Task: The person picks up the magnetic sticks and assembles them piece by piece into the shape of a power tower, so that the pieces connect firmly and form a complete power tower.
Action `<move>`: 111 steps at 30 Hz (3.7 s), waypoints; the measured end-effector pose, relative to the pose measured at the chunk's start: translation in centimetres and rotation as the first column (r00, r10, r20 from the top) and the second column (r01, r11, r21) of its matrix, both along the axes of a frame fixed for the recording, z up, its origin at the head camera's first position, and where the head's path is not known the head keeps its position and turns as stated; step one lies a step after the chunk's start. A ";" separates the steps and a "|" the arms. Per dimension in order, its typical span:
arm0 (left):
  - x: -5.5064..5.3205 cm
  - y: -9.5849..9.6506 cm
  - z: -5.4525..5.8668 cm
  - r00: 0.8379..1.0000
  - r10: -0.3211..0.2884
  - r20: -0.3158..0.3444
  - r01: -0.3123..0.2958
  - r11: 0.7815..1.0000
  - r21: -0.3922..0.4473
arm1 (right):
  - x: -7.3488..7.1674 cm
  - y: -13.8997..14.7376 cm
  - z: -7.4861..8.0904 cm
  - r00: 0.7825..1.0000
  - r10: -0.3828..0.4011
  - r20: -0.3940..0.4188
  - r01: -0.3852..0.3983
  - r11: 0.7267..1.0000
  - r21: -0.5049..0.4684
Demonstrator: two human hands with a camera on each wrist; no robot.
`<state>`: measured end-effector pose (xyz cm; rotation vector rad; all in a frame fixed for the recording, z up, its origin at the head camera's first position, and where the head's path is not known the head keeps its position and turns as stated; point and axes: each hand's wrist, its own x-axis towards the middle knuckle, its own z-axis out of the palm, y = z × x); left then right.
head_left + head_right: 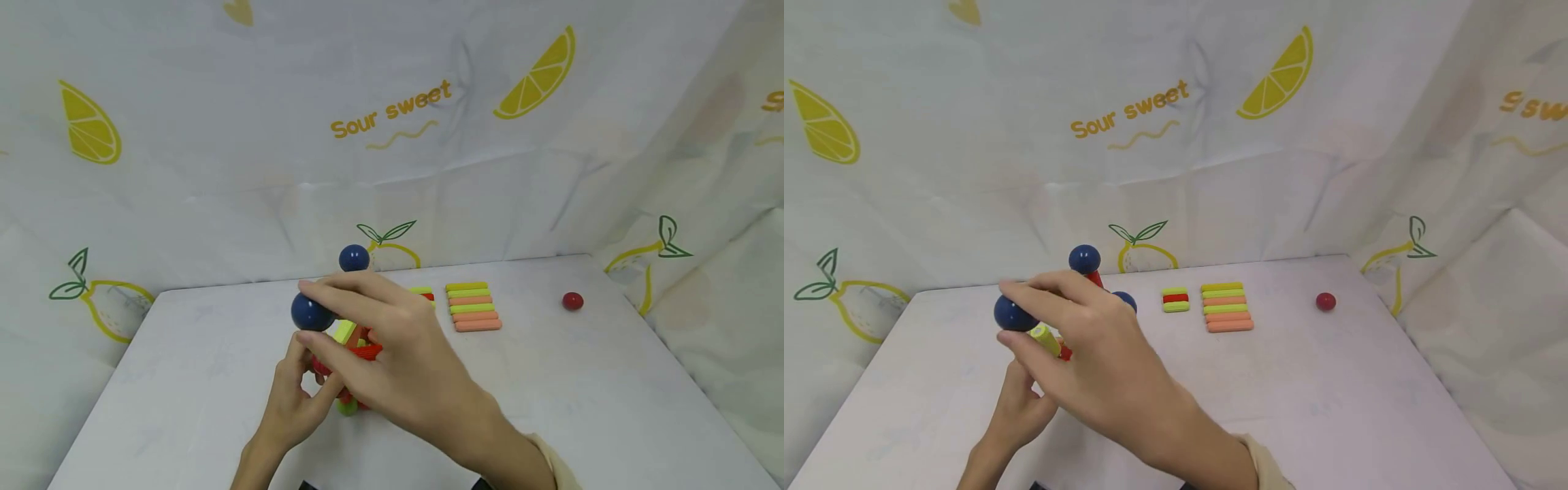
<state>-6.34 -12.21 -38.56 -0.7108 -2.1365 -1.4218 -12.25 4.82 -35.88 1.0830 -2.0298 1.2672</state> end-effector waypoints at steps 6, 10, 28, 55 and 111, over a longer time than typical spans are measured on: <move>0.0 -0.2 -0.2 1.000 -0.005 -0.024 0.005 1.000 -0.014 | 6.2 -0.4 9.7 0.993 -0.033 0.115 0.023 0.996 0.085; 0.0 -0.3 -0.2 1.000 -0.005 -0.024 0.005 1.000 -0.014 | 6.6 -0.8 10.2 0.980 -0.093 0.176 0.061 0.982 0.179; 0.0 -0.4 0.7 0.992 0.120 -0.027 -0.121 0.992 -0.031 | 4.4 4.6 2.4 0.978 -0.176 -0.110 0.172 0.984 -0.050; 0.4 -0.8 2.5 0.974 0.206 -0.097 -0.208 0.978 -0.007 | -3.8 17.0 -7.6 0.761 -0.584 0.282 0.323 0.718 0.616; 0.3 -0.5 2.5 0.968 0.226 -0.107 -0.225 0.974 0.020 | 7.3 8.2 1.5 0.945 -0.210 -0.250 0.209 0.977 -0.034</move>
